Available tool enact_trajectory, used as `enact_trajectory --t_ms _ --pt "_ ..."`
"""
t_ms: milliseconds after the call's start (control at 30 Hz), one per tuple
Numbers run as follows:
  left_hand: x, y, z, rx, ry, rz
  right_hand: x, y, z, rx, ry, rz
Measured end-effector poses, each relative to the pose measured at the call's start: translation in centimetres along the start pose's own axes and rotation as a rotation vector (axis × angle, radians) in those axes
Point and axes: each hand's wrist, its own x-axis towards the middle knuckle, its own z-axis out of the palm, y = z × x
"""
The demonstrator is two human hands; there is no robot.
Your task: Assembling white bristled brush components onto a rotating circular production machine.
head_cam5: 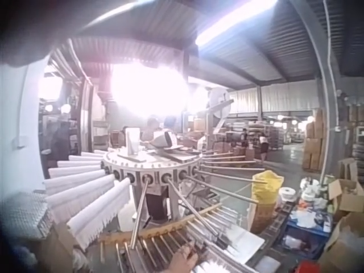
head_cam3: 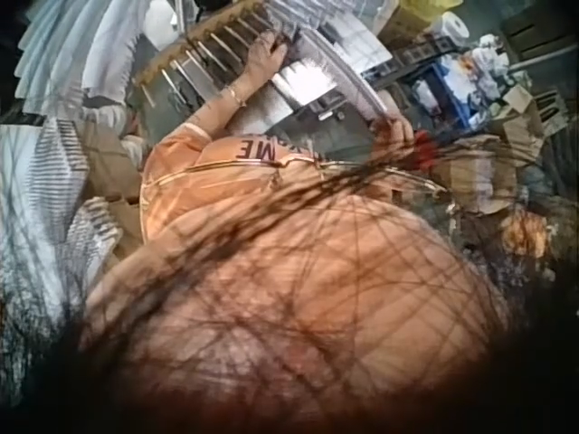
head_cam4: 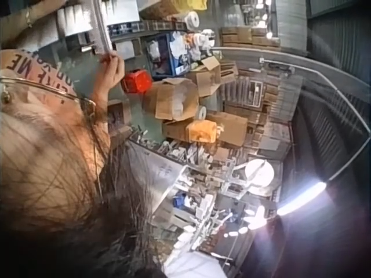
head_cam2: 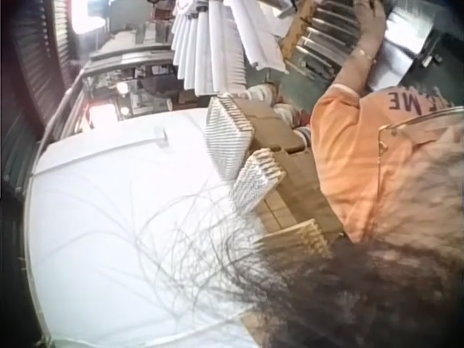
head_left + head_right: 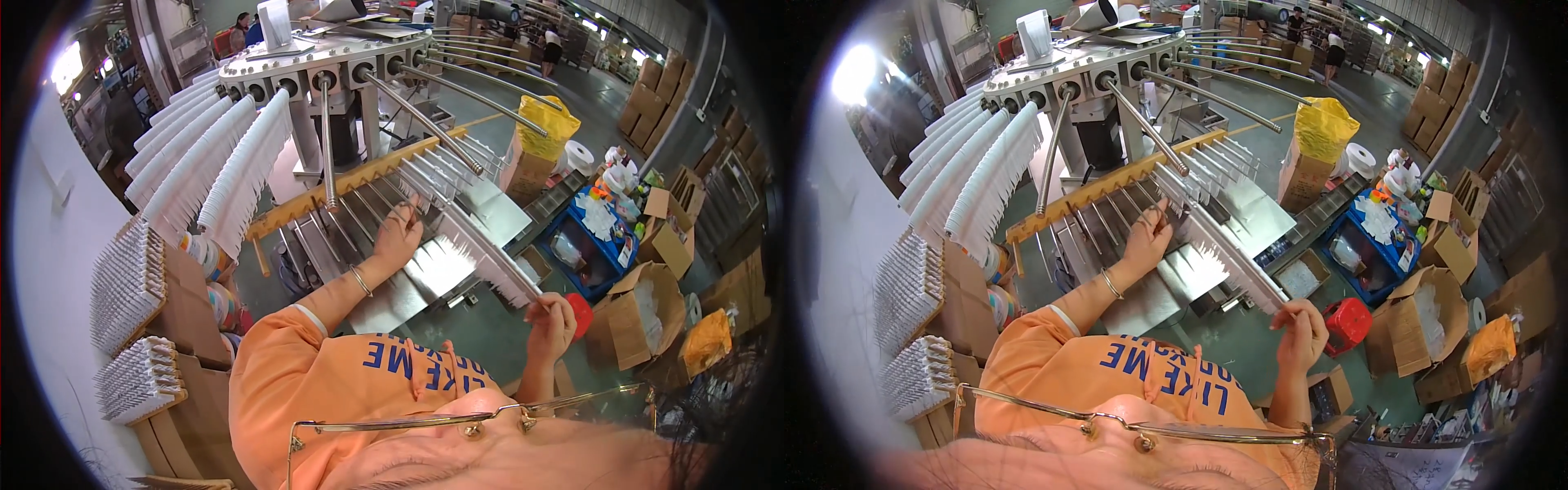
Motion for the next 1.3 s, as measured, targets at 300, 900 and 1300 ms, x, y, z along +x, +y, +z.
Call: enact_trajectory --t_ms 300,900,1300 --pt "1.9 0.1 0.3 0.582 -0.056 0.142 2.4 -0.2 2.6 -0.180 -0.086 0.072" --pt "-0.4 7.2 -0.4 -0.752 -0.459 -0.041 -6.9 -3.7 -1.9 -0.006 0.606 -0.169" --pt "-6.6 9.7 -12.6 -0.868 -0.709 0.126 -23.1 -8.1 10.3 -0.085 0.443 -0.298"
